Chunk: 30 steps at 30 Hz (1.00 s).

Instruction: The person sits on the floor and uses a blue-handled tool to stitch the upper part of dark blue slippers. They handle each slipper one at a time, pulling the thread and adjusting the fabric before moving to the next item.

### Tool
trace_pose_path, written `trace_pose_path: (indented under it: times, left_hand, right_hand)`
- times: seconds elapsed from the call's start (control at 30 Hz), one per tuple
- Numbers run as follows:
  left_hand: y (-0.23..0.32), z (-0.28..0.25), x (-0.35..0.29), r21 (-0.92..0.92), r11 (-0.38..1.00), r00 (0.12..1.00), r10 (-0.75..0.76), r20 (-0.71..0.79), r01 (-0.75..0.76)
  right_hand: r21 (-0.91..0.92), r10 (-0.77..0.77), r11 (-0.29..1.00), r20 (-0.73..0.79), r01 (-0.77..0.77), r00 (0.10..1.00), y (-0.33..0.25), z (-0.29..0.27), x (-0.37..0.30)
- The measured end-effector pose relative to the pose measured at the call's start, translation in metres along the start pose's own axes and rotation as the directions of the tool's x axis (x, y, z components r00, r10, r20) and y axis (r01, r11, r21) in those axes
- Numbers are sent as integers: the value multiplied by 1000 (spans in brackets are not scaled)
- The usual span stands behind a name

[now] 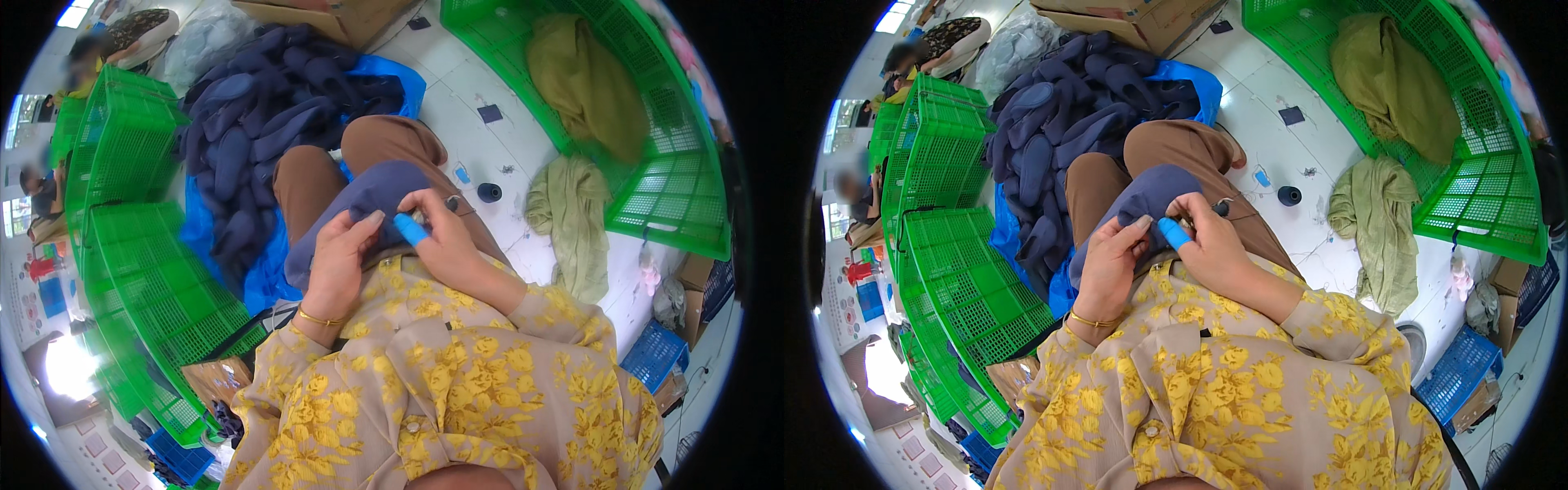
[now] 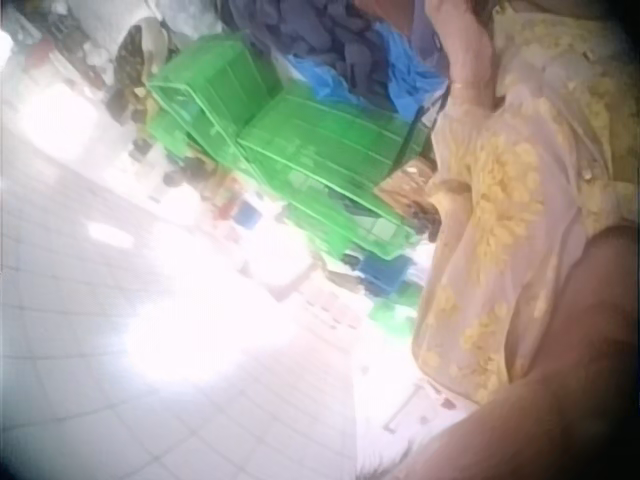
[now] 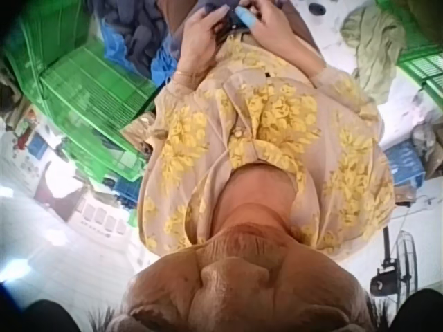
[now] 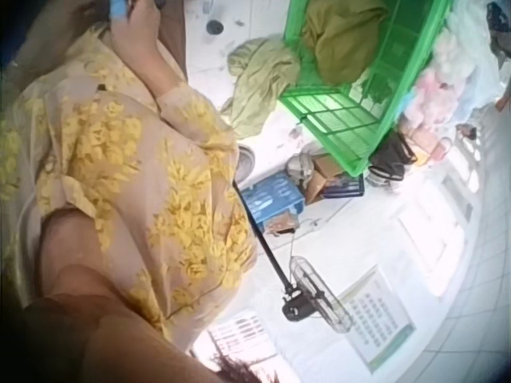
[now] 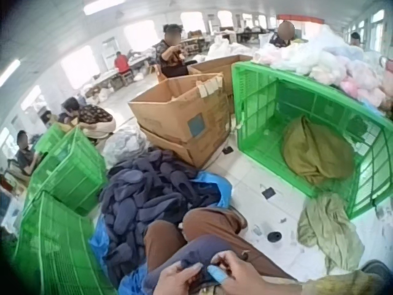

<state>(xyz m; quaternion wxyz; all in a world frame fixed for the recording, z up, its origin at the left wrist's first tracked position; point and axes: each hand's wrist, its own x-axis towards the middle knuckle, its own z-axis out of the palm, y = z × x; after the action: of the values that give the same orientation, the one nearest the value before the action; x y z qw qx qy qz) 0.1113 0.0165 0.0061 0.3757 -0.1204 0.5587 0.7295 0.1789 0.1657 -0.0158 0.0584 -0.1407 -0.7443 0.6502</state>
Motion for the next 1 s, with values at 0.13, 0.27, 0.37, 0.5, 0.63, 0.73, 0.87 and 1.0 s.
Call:
trace_pose_path:
  times: [0.13, 0.27, 0.37, 0.5, 0.63, 0.73, 0.87, 1.0]
  left_hand:
    - [0, -3, 1, -53, 998, 999, -22, 46, 24]
    - [-2, -11, 4, -108, 993, 994, -39, 105, 50]
    - [-1, -11, 3, -131, 989, 991, -45, 129, 62]
    - [-1, -13, 3, -174, 983, 989, -40, 144, 65]
    - [-3, -16, 3, -179, 983, 989, -26, 147, 53]
    - [-2, -16, 3, -179, 983, 989, -23, 146, 49]
    - [-2, -16, 1, -180, 983, 992, -21, 127, 44]
    - [-2, -15, 0, -177, 983, 992, -22, 126, 44]
  right_hand:
    - [18, -4, 1000, 26, 4, 1000, -1, -9, -4]
    - [-7, 68, 998, 145, -68, 987, -8, -14, -8]
    - [9, 47, 999, 161, -49, 986, -8, -13, -10]
    - [33, 22, 999, 159, -28, 987, -6, -11, -12]
    - [30, 50, 998, 181, -57, 982, -9, -12, -11]
    - [-13, 79, 997, 205, -78, 976, -20, -15, -10]
    - [0, 82, 997, 197, -83, 977, -20, -14, -10]
    - [-29, 78, 997, 193, -73, 978, -20, -13, -9]
